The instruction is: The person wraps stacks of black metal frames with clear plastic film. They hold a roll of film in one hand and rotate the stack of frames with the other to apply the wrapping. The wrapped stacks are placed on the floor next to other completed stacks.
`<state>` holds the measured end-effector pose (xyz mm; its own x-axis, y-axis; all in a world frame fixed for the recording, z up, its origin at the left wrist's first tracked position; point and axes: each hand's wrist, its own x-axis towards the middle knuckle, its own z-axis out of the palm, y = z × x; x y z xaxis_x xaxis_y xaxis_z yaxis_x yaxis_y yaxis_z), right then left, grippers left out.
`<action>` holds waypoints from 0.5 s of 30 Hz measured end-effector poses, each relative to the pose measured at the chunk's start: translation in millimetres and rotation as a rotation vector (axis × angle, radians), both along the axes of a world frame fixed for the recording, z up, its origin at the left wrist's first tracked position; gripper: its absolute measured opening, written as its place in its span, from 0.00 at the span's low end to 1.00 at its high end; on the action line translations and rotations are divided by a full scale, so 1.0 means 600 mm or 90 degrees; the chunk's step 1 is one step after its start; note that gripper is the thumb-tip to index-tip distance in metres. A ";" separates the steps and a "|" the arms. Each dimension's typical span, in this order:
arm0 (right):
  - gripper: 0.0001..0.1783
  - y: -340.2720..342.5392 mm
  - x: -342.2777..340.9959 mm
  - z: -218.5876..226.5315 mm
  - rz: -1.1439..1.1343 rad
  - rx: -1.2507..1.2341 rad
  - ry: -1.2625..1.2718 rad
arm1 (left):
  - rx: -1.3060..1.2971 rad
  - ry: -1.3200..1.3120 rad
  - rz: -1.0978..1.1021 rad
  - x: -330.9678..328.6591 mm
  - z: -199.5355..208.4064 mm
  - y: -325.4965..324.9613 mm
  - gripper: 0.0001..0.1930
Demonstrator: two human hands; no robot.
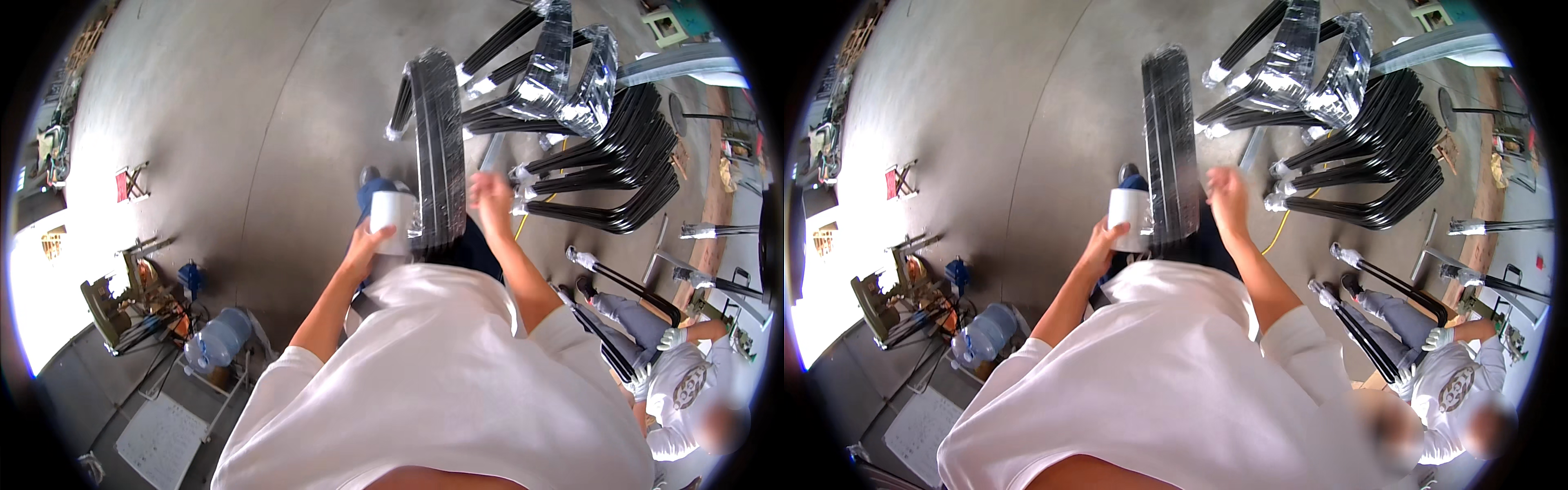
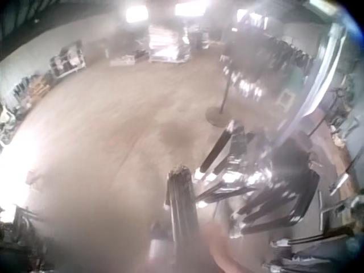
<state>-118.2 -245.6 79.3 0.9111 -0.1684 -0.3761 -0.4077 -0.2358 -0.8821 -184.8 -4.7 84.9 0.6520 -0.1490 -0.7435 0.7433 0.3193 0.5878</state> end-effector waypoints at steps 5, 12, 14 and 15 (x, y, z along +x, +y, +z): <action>0.21 0.051 -0.054 -0.072 0.397 0.310 0.092 | -0.179 -0.129 -0.173 0.046 -0.071 -0.005 0.32; 0.19 0.084 -0.073 -0.106 -0.112 0.760 0.132 | 0.253 -0.589 -0.421 0.122 -0.142 -0.029 0.35; 0.18 0.104 -0.051 -0.049 -0.115 0.636 0.030 | 0.695 -0.697 -0.538 0.132 -0.099 -0.026 0.35; 0.17 0.119 -0.044 -0.021 -0.117 0.572 -0.016 | 0.541 -0.807 -0.320 0.145 -0.124 -0.009 0.29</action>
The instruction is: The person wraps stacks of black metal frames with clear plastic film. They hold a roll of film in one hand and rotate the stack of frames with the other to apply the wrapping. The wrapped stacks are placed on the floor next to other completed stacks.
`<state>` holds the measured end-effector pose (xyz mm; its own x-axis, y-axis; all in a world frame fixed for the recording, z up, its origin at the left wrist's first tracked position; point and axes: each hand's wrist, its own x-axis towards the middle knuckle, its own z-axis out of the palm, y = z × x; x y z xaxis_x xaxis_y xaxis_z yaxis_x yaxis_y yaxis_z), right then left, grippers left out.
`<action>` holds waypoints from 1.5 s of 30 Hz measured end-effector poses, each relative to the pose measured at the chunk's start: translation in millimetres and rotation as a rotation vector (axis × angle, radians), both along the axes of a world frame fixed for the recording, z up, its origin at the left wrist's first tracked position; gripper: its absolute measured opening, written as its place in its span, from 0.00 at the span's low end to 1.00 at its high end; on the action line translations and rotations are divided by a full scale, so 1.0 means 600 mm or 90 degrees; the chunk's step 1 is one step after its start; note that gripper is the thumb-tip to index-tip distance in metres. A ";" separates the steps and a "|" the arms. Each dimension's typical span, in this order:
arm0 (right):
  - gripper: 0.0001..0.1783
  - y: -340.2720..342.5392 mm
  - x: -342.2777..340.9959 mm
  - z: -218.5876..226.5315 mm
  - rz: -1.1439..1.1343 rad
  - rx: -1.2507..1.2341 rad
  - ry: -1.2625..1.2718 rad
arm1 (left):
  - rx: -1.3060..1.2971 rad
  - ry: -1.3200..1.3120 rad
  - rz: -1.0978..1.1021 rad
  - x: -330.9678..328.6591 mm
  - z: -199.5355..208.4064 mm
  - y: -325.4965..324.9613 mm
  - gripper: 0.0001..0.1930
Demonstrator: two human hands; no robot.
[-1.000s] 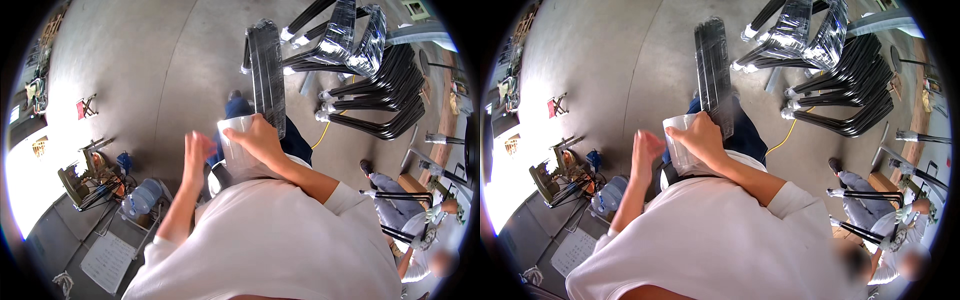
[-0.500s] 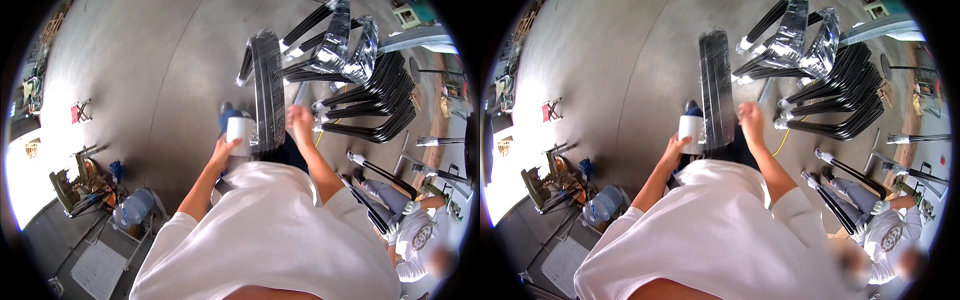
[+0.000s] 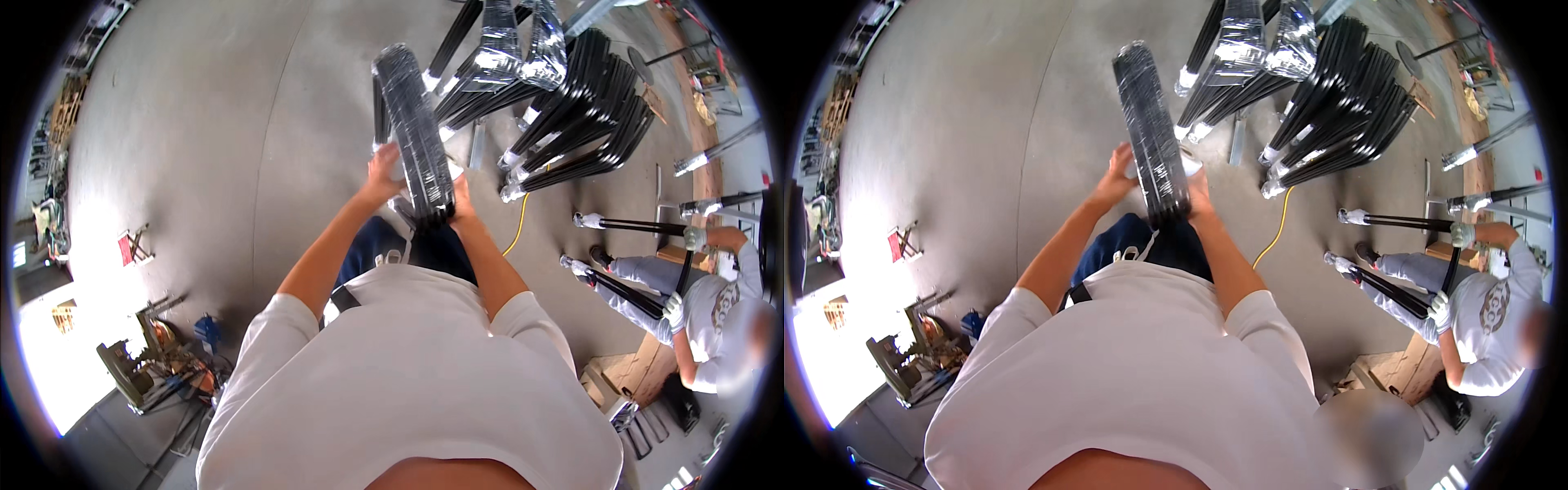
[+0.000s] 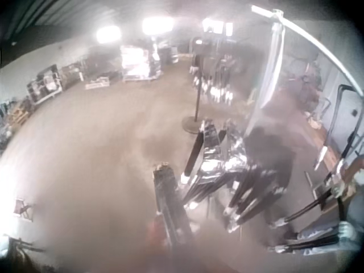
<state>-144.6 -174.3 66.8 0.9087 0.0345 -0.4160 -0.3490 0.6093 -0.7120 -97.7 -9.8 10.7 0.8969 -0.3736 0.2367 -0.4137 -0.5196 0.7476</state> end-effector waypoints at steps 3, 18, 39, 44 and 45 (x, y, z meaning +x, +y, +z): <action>0.21 0.015 0.004 -0.016 -0.188 -0.229 -0.062 | -0.786 0.760 -0.123 0.035 0.164 -0.026 0.25; 0.45 0.013 -0.266 0.227 0.034 -0.596 -0.052 | -0.807 0.855 -0.036 0.057 0.161 -0.057 0.17; 0.38 0.202 -0.155 0.150 0.042 -0.915 -0.028 | -0.136 0.606 0.185 -0.202 0.229 0.146 0.18; 0.34 0.216 -0.155 0.129 0.041 -0.939 -0.016 | -0.204 0.708 0.206 -0.209 0.222 0.098 0.26; 0.34 0.216 -0.153 0.133 0.041 -0.940 -0.014 | -0.189 0.683 0.228 -0.205 0.204 0.092 0.28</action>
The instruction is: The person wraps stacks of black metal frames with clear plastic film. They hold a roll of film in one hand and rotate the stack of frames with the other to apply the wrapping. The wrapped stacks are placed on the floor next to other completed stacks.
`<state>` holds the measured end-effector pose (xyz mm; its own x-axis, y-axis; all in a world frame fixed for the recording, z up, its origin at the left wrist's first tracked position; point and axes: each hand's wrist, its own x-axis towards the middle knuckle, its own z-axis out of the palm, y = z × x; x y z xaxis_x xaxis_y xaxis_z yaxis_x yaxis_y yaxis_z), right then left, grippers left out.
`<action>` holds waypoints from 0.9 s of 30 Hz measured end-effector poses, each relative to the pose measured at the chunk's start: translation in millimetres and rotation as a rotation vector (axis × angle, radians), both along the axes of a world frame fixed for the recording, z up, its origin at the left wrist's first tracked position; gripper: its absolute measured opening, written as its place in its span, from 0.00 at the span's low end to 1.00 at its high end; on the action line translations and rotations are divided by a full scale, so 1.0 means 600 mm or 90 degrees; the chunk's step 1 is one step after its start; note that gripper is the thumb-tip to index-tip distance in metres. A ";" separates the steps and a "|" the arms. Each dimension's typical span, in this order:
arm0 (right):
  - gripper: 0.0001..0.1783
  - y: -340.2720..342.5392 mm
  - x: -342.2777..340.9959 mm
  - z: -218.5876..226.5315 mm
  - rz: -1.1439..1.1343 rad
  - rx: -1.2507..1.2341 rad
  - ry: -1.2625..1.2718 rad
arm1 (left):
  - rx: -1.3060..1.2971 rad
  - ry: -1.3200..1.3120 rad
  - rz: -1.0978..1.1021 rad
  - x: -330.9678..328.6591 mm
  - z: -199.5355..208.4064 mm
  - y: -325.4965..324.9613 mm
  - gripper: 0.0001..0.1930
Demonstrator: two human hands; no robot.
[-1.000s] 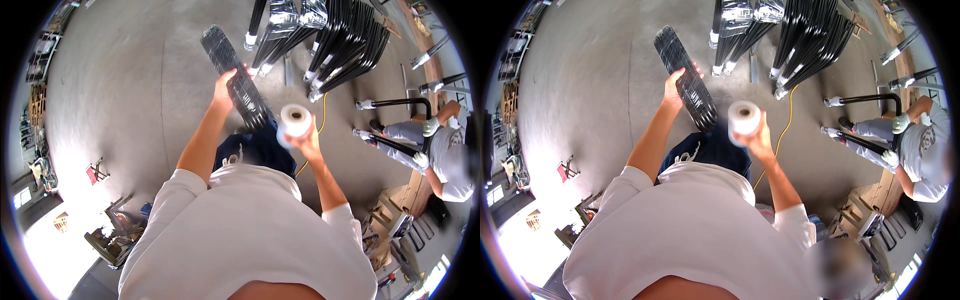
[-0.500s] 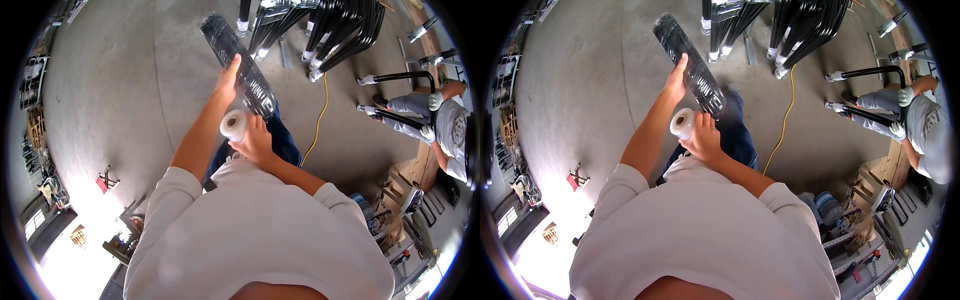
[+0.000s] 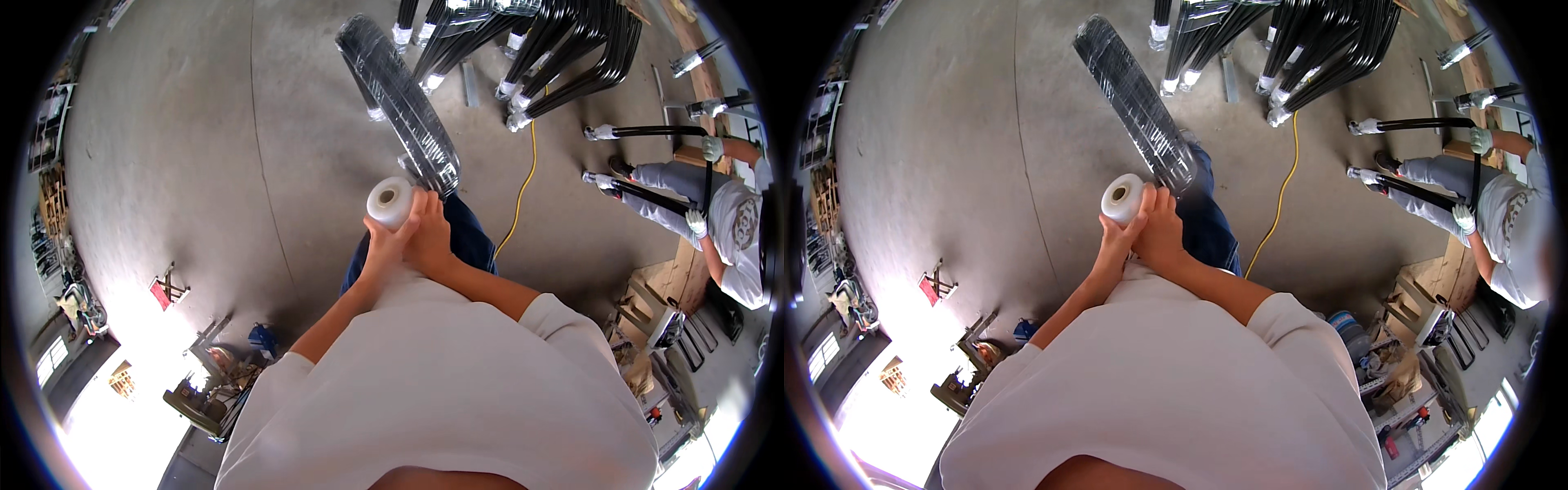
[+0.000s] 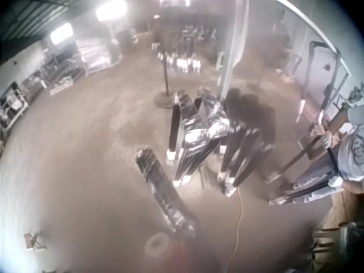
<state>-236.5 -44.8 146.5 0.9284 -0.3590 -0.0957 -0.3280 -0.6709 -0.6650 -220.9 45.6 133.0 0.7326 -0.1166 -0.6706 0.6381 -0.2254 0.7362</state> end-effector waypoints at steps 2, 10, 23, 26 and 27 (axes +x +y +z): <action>0.36 0.000 -0.003 0.003 0.005 0.003 -0.009 | -0.151 0.008 0.009 0.034 -0.008 -0.006 0.30; 0.02 -0.067 -0.012 -0.030 -0.031 0.220 -0.093 | -0.054 -0.147 -0.006 0.104 -0.163 -0.014 0.30; 0.38 -0.203 0.129 -0.132 0.113 0.834 0.141 | -0.373 -0.294 -0.202 0.200 -0.181 -0.083 0.25; 0.40 -0.187 0.118 -0.140 -0.045 0.977 0.009 | -0.401 -0.184 -0.233 0.215 -0.094 -0.114 0.18; 0.38 -0.182 0.120 -0.155 -0.067 0.908 -0.001 | -0.377 -0.164 -0.246 0.214 -0.092 -0.112 0.18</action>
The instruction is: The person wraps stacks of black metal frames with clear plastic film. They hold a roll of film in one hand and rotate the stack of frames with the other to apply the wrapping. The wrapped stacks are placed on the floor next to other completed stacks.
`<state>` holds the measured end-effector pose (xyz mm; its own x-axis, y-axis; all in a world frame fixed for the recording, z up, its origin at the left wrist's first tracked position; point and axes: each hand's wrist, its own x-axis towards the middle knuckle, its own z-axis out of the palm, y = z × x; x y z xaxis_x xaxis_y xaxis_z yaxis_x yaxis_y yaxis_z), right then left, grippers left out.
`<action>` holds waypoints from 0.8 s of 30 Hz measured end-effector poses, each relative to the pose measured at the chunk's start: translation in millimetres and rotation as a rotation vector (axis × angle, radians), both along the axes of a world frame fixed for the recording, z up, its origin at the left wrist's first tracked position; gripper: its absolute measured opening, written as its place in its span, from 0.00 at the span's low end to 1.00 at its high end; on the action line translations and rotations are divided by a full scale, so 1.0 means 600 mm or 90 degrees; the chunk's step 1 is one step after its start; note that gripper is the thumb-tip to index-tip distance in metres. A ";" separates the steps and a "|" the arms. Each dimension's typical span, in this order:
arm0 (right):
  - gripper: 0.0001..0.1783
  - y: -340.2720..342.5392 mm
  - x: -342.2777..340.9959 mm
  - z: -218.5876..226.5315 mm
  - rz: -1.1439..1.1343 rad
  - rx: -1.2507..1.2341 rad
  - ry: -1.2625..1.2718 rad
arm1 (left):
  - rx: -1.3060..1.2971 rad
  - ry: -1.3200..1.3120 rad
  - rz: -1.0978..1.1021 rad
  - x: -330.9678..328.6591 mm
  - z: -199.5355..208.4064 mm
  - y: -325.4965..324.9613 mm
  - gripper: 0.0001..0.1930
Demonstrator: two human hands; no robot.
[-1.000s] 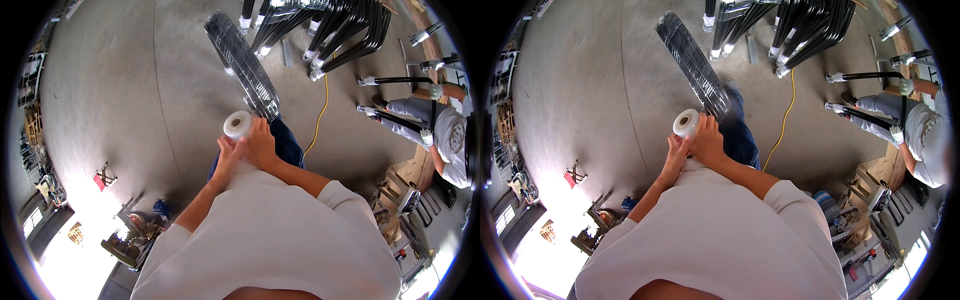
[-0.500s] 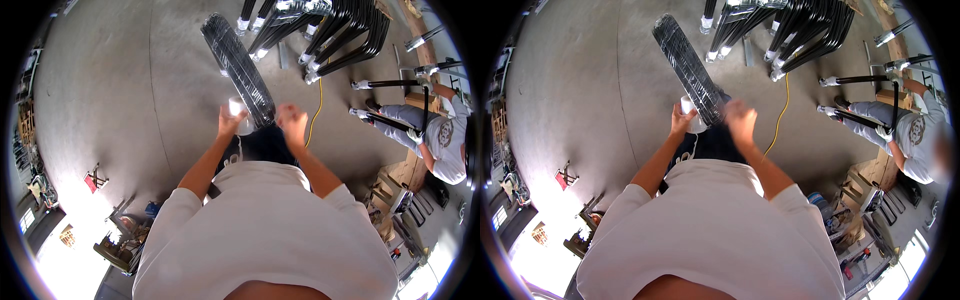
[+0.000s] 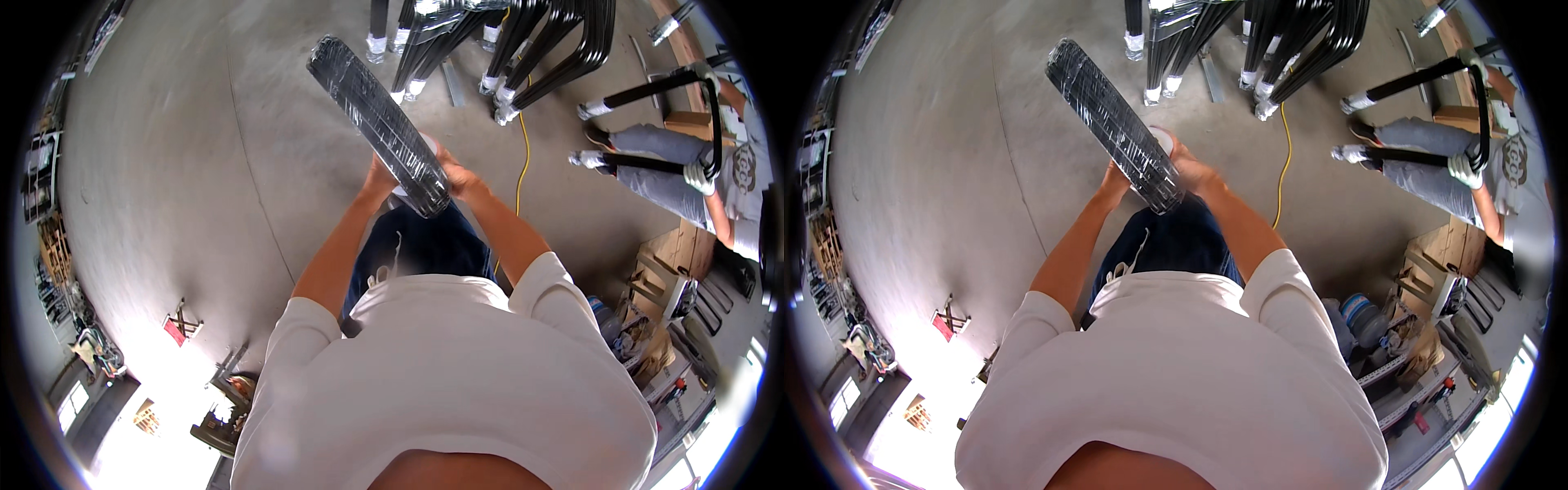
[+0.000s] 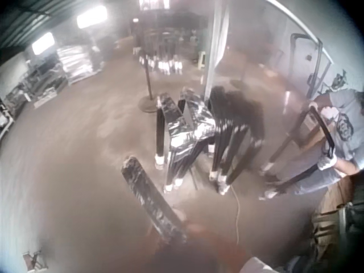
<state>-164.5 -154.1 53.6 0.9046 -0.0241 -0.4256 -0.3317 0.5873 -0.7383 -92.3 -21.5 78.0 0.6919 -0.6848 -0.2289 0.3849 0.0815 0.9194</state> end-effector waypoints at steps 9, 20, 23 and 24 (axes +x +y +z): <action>0.41 0.042 -0.006 -0.018 -0.116 -0.416 0.023 | -0.161 0.235 -0.058 -0.033 0.105 0.059 0.29; 0.46 -0.083 -0.043 0.084 0.234 -0.581 -0.068 | -0.078 0.393 0.248 -0.045 0.089 0.086 0.26; 0.48 -0.093 -0.134 0.062 0.227 -0.545 -0.033 | -0.042 0.359 0.225 -0.042 0.095 0.087 0.25; 0.48 -0.090 -0.169 0.056 0.219 -0.528 -0.025 | -0.048 0.353 0.228 -0.042 0.092 0.084 0.24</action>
